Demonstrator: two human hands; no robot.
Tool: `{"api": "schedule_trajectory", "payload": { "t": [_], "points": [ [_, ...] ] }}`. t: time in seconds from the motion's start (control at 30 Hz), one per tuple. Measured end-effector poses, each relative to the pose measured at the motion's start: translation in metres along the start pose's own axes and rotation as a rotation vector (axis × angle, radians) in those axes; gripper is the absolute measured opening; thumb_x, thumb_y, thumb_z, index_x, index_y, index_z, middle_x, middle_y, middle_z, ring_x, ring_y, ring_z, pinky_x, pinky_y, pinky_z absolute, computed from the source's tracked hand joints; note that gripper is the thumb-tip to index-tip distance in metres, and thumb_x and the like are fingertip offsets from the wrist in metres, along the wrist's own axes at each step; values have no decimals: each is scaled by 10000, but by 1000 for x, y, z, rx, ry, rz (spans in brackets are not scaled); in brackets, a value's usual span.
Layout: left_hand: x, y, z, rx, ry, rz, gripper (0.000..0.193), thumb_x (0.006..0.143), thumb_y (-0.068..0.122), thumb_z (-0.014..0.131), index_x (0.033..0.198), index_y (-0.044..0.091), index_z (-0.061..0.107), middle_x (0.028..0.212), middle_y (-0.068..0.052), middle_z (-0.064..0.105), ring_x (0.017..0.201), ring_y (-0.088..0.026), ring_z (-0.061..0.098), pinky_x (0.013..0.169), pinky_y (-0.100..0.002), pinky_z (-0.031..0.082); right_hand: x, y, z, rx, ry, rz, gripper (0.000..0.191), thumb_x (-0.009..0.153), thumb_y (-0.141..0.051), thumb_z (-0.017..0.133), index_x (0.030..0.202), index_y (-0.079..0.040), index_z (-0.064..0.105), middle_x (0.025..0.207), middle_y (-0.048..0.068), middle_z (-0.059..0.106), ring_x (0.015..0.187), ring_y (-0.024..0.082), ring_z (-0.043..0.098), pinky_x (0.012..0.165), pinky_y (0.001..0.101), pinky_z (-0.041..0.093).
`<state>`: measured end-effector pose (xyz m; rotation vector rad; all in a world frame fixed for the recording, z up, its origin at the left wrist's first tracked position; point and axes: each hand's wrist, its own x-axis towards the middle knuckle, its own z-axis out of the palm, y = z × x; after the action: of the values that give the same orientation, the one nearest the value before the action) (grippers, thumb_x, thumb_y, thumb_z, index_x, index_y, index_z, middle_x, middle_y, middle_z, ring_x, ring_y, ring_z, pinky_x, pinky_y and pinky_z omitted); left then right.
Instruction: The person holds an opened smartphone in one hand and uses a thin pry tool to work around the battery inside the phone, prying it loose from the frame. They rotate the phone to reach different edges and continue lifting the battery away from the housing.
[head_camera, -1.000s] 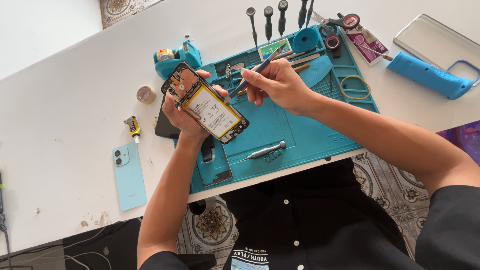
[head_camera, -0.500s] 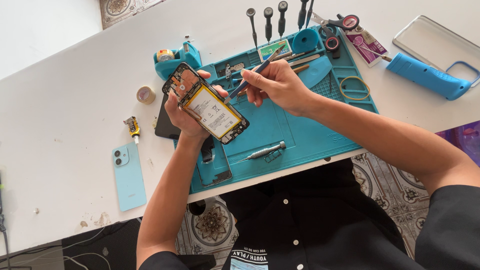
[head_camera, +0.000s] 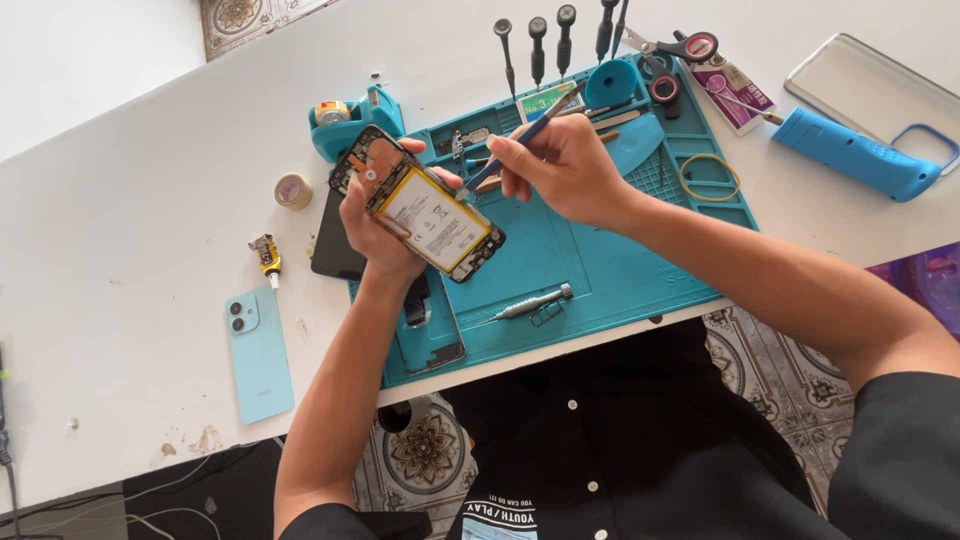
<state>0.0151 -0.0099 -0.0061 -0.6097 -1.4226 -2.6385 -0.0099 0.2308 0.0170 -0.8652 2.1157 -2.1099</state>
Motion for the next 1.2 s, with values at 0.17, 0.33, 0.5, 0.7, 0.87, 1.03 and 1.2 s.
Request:
{"api": "schedule_trajectory", "payload": {
  "t": [0.17,0.33,0.5,0.7,0.87,1.03,1.2],
  "points": [
    [3,1,1,66,-57,5,686,1001,632,439,1308,34,575,1084,-201,707,943,-316,741,757,-403,630,-1,-10,4,-345,48,-291,294,1044,-162,668,804,-12,748,660,60,700,512,118,600,453,269,411],
    [3,0,1,18,-70,5,647,1016,622,451,1334,66,538,1113,-232,706,951,-273,728,806,-372,626,-6,-14,8,-541,0,-595,128,1007,-108,723,988,18,735,816,94,713,662,162,656,562,292,514],
    [2,-1,-1,44,-47,2,601,1020,603,475,1319,84,514,1115,-228,695,943,-272,723,790,-380,621,-12,-16,21,-743,9,-717,152,989,-112,767,1028,18,700,818,93,695,719,199,678,619,321,551],
    [3,4,0,69,-91,19,640,1024,627,456,1316,62,529,1050,-236,703,932,-264,725,791,-361,618,-8,-20,15,-454,-21,-440,163,1029,-127,685,970,11,749,782,86,726,618,131,651,507,261,501],
    [4,6,1,112,-64,57,699,974,664,457,1247,25,536,1091,-149,646,944,-289,720,708,-391,626,-3,-17,7,-104,-15,-118,310,1070,-218,603,896,-6,749,700,37,710,579,61,636,486,213,489],
    [3,6,0,-15,-82,33,721,975,639,470,1265,-15,556,1041,-164,668,909,-306,743,649,-378,636,-2,-11,4,12,-40,-34,385,1097,-237,578,825,-8,725,700,50,707,579,71,625,508,212,483],
    [4,8,-3,12,-123,46,676,1004,609,482,1285,-2,549,938,-223,704,858,-294,745,629,-354,630,3,-6,4,184,-62,83,373,1073,-265,577,843,-12,726,708,73,711,576,95,650,524,230,526]
  ]
}}
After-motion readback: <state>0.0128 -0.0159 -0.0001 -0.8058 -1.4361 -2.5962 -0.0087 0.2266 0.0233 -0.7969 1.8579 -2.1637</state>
